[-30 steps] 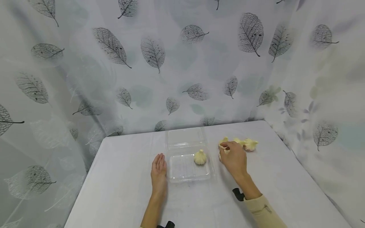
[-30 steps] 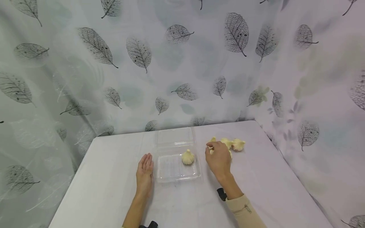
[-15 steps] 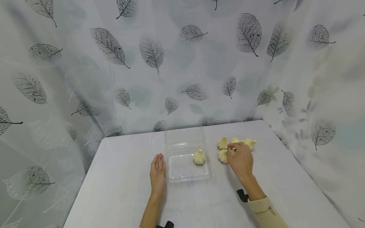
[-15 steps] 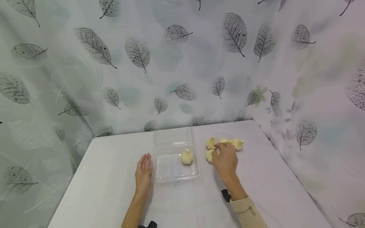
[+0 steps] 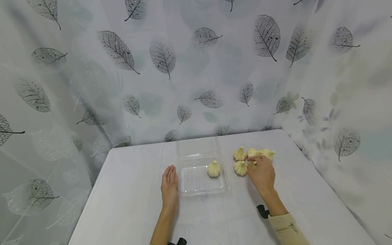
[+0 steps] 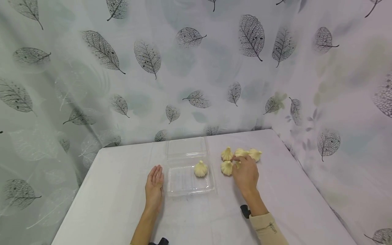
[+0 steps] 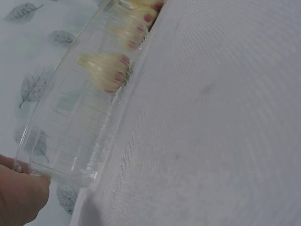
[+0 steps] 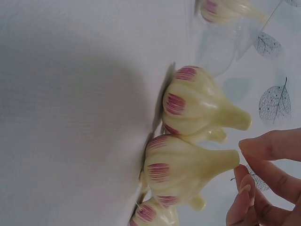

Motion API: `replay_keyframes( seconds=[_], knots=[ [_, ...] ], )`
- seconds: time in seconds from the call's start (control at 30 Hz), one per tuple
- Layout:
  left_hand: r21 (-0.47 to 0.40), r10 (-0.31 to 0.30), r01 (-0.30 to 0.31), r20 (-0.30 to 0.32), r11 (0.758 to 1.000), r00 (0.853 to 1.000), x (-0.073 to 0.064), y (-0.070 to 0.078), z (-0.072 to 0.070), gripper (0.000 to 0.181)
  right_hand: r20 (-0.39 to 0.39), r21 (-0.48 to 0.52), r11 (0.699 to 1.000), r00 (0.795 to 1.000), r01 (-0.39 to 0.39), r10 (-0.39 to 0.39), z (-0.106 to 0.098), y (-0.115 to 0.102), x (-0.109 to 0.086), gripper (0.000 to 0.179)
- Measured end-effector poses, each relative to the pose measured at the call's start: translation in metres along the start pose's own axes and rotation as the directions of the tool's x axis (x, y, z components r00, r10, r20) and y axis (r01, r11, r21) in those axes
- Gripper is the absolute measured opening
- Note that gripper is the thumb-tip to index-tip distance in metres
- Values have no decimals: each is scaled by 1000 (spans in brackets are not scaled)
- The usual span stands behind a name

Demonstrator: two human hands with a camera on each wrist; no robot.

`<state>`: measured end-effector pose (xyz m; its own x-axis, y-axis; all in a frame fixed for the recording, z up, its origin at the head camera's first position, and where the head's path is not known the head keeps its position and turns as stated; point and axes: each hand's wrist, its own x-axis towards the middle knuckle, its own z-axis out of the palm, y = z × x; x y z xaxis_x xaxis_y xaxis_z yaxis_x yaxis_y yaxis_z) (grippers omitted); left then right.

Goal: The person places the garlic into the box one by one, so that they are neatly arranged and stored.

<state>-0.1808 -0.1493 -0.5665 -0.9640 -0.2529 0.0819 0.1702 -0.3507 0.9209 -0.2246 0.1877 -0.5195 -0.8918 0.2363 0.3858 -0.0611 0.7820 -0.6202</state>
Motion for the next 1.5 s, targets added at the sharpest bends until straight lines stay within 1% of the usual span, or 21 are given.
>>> replay_keyframes(
  seconds=[0.2,0.4,0.7,0.93,1.17,1.5],
  knots=[
    [-16,-7,7,0,1000,1000,0,-1,0,61,-8,-10,1000,1000,1,-1,2,6,0,21],
    [-6,-13,13,5,1000,1000,1,0,0,61,-15,-4,1000,1000,17,-17,4,11,1,20],
    [-5,-22,22,-5,1000,1000,1,-1,1,61,-30,-11,999,999,40,-41,5,18,3,18],
    [-6,-15,15,-6,1000,1000,1,-1,1,62,-17,-14,999,999,35,-35,3,18,4,19],
    [5,7,-7,12,1000,1000,0,0,1,60,-23,-8,1000,1000,12,-12,0,17,4,16],
    [-4,-4,4,6,1000,1000,0,0,0,60,-32,-3,1000,999,11,-11,-4,14,4,14]
  ],
)
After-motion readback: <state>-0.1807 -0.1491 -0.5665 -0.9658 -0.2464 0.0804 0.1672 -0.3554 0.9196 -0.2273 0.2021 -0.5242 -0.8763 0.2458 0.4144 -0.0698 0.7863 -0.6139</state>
